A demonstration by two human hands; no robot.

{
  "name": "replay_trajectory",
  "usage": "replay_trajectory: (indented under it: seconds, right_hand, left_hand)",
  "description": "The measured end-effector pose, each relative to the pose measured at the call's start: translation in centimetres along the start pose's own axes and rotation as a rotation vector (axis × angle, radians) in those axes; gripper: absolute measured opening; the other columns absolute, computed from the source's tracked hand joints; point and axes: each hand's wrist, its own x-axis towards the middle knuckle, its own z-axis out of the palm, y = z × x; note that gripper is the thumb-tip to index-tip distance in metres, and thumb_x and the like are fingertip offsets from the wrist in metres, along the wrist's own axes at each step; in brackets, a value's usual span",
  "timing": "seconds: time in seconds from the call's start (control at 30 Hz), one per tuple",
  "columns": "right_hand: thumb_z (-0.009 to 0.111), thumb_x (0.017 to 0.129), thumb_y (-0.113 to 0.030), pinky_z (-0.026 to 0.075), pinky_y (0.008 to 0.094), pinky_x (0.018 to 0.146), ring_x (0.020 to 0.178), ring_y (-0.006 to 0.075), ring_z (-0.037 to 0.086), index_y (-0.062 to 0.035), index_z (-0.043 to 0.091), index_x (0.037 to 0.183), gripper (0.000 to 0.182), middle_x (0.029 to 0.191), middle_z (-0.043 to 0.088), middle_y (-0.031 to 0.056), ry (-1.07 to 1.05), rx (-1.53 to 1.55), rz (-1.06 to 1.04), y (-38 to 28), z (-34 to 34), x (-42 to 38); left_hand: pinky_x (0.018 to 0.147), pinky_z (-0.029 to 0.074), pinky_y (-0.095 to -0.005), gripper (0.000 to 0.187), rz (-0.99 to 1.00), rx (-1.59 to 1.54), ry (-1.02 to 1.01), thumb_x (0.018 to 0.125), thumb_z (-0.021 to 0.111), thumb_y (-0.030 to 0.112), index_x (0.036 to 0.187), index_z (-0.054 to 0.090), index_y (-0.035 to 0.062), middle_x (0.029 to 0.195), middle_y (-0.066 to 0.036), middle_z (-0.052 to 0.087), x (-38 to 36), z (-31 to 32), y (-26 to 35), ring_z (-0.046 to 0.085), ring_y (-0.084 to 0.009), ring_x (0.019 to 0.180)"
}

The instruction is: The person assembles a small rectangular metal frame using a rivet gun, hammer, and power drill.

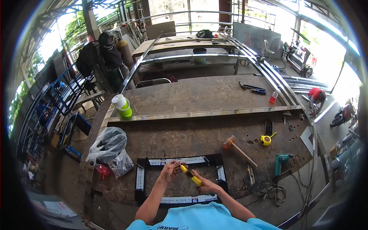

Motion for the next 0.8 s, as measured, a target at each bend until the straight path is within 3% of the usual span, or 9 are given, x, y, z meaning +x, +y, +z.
replay_trajectory:
  seconds: [0.1,0.13,0.23,0.3,0.37,0.47,0.53,0.6,0.8]
  right_hand:
    - [0.073,0.072,-0.019,0.037,0.0448,0.100,0.113,0.0440,0.046,-0.0155,0.032,0.144,0.083,0.129,0.042,0.0234,0.140,-0.228,0.050,-0.6,1.6,2.6]
    - [0.076,0.068,-0.021,0.038,0.0458,0.098,0.115,0.0420,0.044,-0.0110,0.043,0.134,0.074,0.125,0.044,0.0223,0.270,-0.374,-0.279,3.1,2.9,4.8]
    - [0.072,0.067,-0.008,0.038,0.0445,0.098,0.117,0.0385,0.045,-0.0055,0.043,0.127,0.067,0.125,0.045,0.0211,0.435,-0.158,-0.582,4.6,5.0,8.4]
    - [0.069,0.072,-0.009,0.045,0.0373,0.088,0.099,0.0349,0.058,-0.0051,0.039,0.127,0.063,0.107,0.056,0.0187,0.234,-0.042,-0.305,1.9,2.4,7.6]
    - [0.068,0.080,-0.023,0.048,0.0362,0.083,0.095,0.0319,0.061,-0.0075,0.036,0.132,0.063,0.105,0.060,0.0190,0.318,0.077,-0.133,-1.3,-0.1,5.8]
    - [0.056,0.086,-0.061,0.049,0.0368,0.081,0.094,0.0277,0.061,-0.0185,0.018,0.150,0.085,0.107,0.061,0.0205,0.507,-0.042,0.232,-0.5,-4.4,4.8]
    - [0.042,0.096,-0.054,0.050,0.0354,0.070,0.082,0.0226,0.060,-0.0138,0.025,0.143,0.064,0.100,0.060,0.0170,0.438,0.072,0.361,0.5,-8.3,3.2]
    - [0.038,0.098,-0.054,0.045,0.0360,0.090,0.101,0.0246,0.056,-0.0121,0.031,0.140,0.060,0.113,0.056,0.0173,0.560,-0.162,0.297,5.2,-10.1,1.5]
    - [0.041,0.097,-0.049,0.039,0.0342,0.098,0.112,0.0255,0.051,-0.0099,0.029,0.146,0.063,0.125,0.052,0.0155,0.659,-0.059,0.423,8.9,-11.0,-0.7]
  left_hand:
    - [0.086,0.053,-0.0374,0.021,0.028,-0.062,-0.049,0.095,0.054,0.019,0.095,0.060,-0.0007,0.098,-0.015,0.067,-0.2,-2.8,-0.2,0.066,-0.0268,0.095]
    - [0.087,0.051,-0.0365,0.026,0.003,-0.064,-0.063,0.096,0.052,0.022,0.097,0.061,-0.0020,0.097,-0.015,0.067,-0.6,-3.7,-1.0,0.065,-0.0256,0.094]
    - [0.086,0.050,-0.0356,0.036,0.065,-0.080,0.061,0.100,0.043,0.029,0.107,0.059,-0.0031,0.097,-0.015,0.065,1.2,-5.8,-1.7,0.064,-0.0253,0.089]
    - [0.088,0.050,-0.0371,0.047,0.088,-0.106,0.150,0.096,0.047,0.042,0.116,0.053,-0.0005,0.106,-0.015,0.063,1.7,-5.3,-2.6,0.062,-0.0243,0.097]
    - [0.091,0.050,-0.0370,0.054,0.104,-0.068,0.200,0.093,0.052,0.049,0.117,0.051,0.0007,0.109,-0.015,0.062,3.3,-5.2,-4.3,0.061,-0.0239,0.103]
    - [0.100,0.042,-0.0380,0.067,-0.017,0.277,0.045,0.088,0.056,0.056,0.129,0.047,0.0042,0.119,-0.012,0.058,4.1,-2.9,-10.8,0.056,-0.0223,0.112]
    - [0.103,0.038,-0.0378,0.069,-0.174,0.339,-0.118,0.088,0.057,0.057,0.133,0.045,0.0054,0.125,-0.010,0.054,4.0,-0.1,-14.7,0.052,-0.0221,0.118]
    - [0.103,0.037,-0.0379,0.072,-0.325,0.408,-0.269,0.086,0.058,0.058,0.132,0.044,0.0042,0.127,-0.010,0.052,4.5,3.4,-17.0,0.049,-0.0215,0.119]
    - [0.099,0.037,-0.0375,0.091,-0.400,0.315,-0.387,0.077,0.062,0.069,0.131,0.039,0.0002,0.118,-0.010,0.050,3.1,9.7,-20.6,0.047,-0.0188,0.114]
